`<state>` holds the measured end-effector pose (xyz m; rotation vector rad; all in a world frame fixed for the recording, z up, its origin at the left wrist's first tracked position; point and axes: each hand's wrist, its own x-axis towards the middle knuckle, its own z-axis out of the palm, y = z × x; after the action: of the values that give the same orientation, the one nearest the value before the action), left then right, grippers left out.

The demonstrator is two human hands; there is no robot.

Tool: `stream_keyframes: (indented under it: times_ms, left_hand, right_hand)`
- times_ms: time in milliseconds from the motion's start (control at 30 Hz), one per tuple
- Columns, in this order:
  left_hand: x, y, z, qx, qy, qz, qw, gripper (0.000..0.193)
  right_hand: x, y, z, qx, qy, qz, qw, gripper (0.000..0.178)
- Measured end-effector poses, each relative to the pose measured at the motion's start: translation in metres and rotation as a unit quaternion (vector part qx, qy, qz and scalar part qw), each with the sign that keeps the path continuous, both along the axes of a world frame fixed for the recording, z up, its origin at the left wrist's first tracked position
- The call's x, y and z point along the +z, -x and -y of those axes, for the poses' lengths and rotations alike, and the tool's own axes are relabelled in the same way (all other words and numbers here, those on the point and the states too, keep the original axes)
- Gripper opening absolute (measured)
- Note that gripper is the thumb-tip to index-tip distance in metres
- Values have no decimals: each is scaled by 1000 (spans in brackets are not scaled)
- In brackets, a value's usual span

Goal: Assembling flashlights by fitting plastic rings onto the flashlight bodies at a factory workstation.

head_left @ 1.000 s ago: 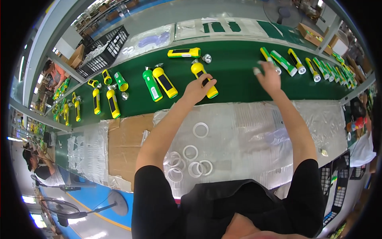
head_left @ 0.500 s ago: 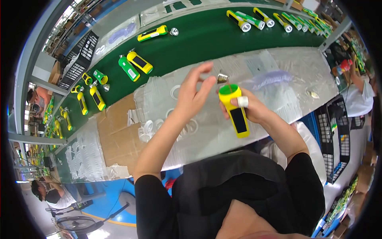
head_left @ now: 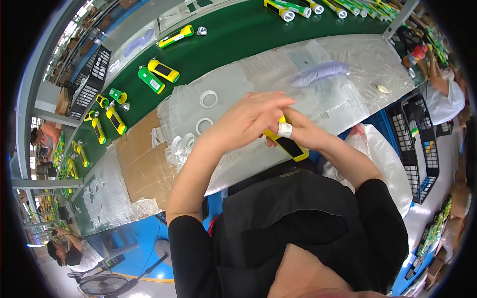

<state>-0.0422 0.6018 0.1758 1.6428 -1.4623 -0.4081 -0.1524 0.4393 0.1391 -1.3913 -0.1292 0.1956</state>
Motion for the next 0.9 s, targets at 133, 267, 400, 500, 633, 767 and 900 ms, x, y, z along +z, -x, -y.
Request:
stream_keyframes:
  times_ms: [133,267,400,500,633,767,900]
  left_hand:
    - [0,10,22,-13,25,251,968,56]
    - [-20,7,62,-4,158,145,977,67]
    - [-73,-36,107,182,110,-39,976,75]
    - [-102,-48,124,215,-5,167,962,72]
    - [-115,-60,127,170,5,189,967,64]
    - [-95,-58,109,170,19,164,972,59]
    - [-33,-20,68,108,94,-9,990,45]
  right_hand:
    - [-14,7,-3,-88,21,54,994,55]
    - [-12,17,14,-160,-124,36,979,46]
    - [-7,20,38,-276,-105,56,954,51]
    - [-15,28,52,-286,-132,49,948,52]
    - [-17,29,57,-261,-158,39,951,52]
    - [-15,23,55,-226,-171,25,959,52]
    - [-6,14,43,-202,-154,-2,967,54]
